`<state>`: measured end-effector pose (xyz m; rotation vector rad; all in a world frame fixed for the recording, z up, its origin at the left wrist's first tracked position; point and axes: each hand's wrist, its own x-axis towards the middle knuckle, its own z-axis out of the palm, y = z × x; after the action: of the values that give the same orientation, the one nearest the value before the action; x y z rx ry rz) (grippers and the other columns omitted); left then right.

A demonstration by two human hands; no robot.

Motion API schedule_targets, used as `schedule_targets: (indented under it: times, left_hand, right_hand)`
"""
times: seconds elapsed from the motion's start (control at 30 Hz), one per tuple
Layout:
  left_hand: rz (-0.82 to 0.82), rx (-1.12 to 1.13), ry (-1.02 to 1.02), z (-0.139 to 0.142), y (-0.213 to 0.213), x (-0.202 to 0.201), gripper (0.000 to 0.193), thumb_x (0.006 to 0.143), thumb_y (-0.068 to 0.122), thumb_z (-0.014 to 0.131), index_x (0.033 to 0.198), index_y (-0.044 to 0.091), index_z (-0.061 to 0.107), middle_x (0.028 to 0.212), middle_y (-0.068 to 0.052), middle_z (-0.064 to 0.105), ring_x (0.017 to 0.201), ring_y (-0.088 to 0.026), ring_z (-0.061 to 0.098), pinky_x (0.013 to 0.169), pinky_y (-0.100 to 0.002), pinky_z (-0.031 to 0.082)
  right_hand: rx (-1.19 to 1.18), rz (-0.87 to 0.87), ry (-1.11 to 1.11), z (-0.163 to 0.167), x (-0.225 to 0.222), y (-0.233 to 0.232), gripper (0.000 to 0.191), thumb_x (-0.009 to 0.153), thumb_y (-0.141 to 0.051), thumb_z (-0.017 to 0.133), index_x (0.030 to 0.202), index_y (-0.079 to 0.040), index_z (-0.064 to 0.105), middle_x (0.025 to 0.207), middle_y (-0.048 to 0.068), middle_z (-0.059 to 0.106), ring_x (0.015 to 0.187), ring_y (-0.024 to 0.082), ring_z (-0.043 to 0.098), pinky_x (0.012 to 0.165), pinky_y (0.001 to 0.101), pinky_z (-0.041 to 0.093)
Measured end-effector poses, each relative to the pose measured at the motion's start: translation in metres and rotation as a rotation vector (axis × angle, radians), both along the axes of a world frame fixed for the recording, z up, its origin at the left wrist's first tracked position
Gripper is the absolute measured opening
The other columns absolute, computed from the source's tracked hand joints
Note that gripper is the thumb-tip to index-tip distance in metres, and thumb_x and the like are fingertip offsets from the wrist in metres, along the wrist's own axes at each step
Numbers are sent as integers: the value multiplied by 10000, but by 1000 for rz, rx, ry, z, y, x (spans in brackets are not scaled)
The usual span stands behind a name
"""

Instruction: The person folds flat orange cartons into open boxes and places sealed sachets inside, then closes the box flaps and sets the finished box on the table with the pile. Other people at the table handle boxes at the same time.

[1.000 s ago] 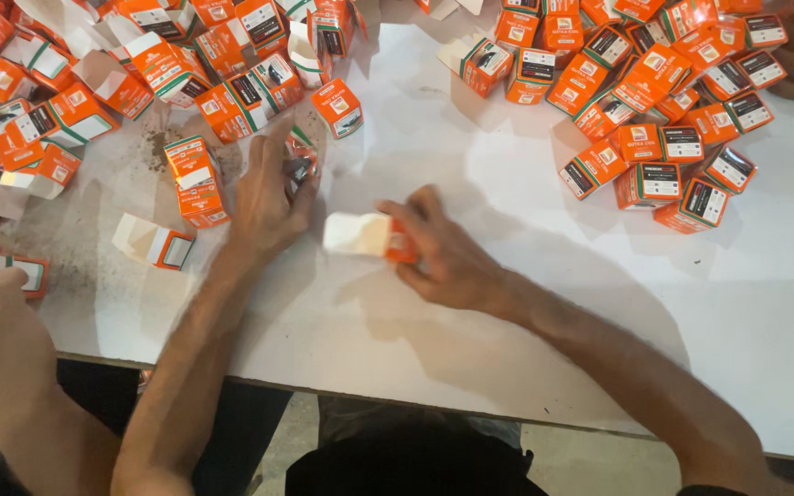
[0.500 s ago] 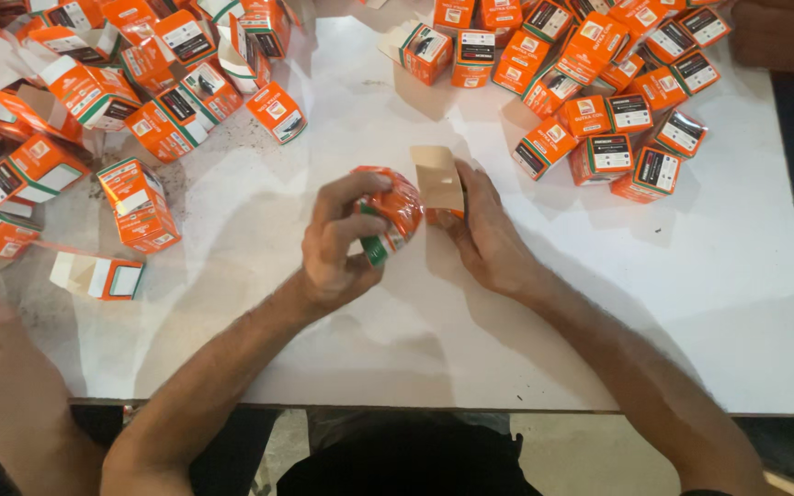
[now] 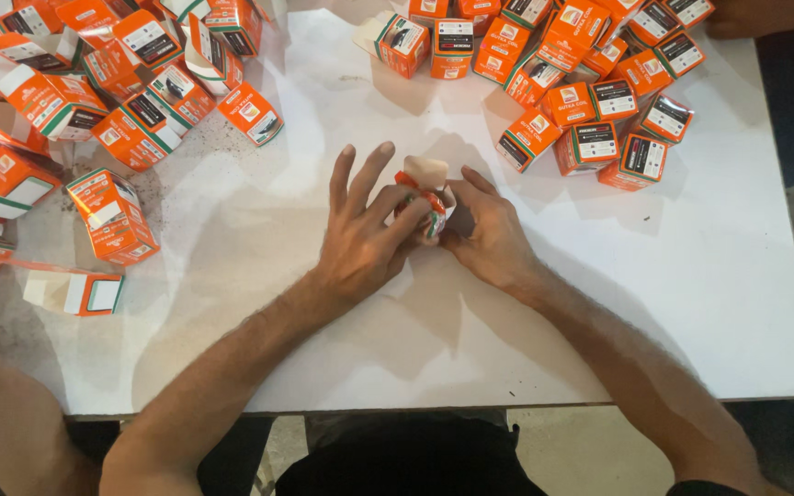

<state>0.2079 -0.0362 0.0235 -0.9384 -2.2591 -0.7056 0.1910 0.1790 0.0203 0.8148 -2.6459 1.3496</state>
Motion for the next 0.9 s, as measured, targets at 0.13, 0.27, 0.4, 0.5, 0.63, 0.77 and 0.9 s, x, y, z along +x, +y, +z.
schedule_targets:
  times: [0.13,0.27,0.4,0.5,0.63,0.77,0.9]
  left_hand:
    - [140,44,-82,1,16,-3,237,888,161,792,1107,111,714,1300,-143,533,1477,-462,300,1207,-709,172]
    - [196,167,-176,3,26,-2,207,880,157,771,1083,137,736,1488,-211,365,1452,-498,259,1176,-619,252]
    - [172,607,-607,5,23,-4,611,842,195,783,1334,-22,492,1433,-201,408,1211,-309,516,924,-428,497]
    - [64,605,-1011,5,18,-16,331,915,106,705,1222,-10,661,1032,-143,725,887,-228,657,763,-353,564]
    - [-87,826,-1183,0,20,-30,204,870,12,623,1054,-73,650,871,-92,731,767,-152,736,669,-305,644]
    - [-31,819,-1167,-8,24,-32,180,866,-5,633,1033,-71,627,866,-119,730,758,-144,732,650,-287,637]
    - [-134,806,-1167,-10,13,-33,182,908,28,607,1070,-52,633,892,-103,708,766,-120,696,647,-283,625]
  right_hand:
    - [2,-32,45,-5,3,-2,569,760,-150,903,1230,10,625,1135,183,713,1238,427,616,1185,483,400]
    - [17,-39,46,-4,6,-4,564,757,-139,903,1236,-8,635,1146,182,709,1218,413,605,1168,507,414]
    - [24,-58,121,0,8,-6,637,741,-132,900,1284,9,598,1238,198,663,1277,426,541,1091,507,443]
    - [13,-69,-25,4,10,-8,584,766,-135,880,1287,-53,628,1236,177,661,1182,344,617,974,441,528]
    - [-3,-93,-44,5,15,-9,664,782,-141,888,1332,-18,538,1217,164,654,1132,343,638,912,427,536]
    - [-73,-138,-9,-1,18,-9,697,803,-148,884,1355,-18,481,1199,112,665,1105,308,684,913,402,552]
    - [-1,-45,219,-7,17,-8,590,821,-63,852,1349,-44,591,1318,167,646,1152,342,674,929,411,588]
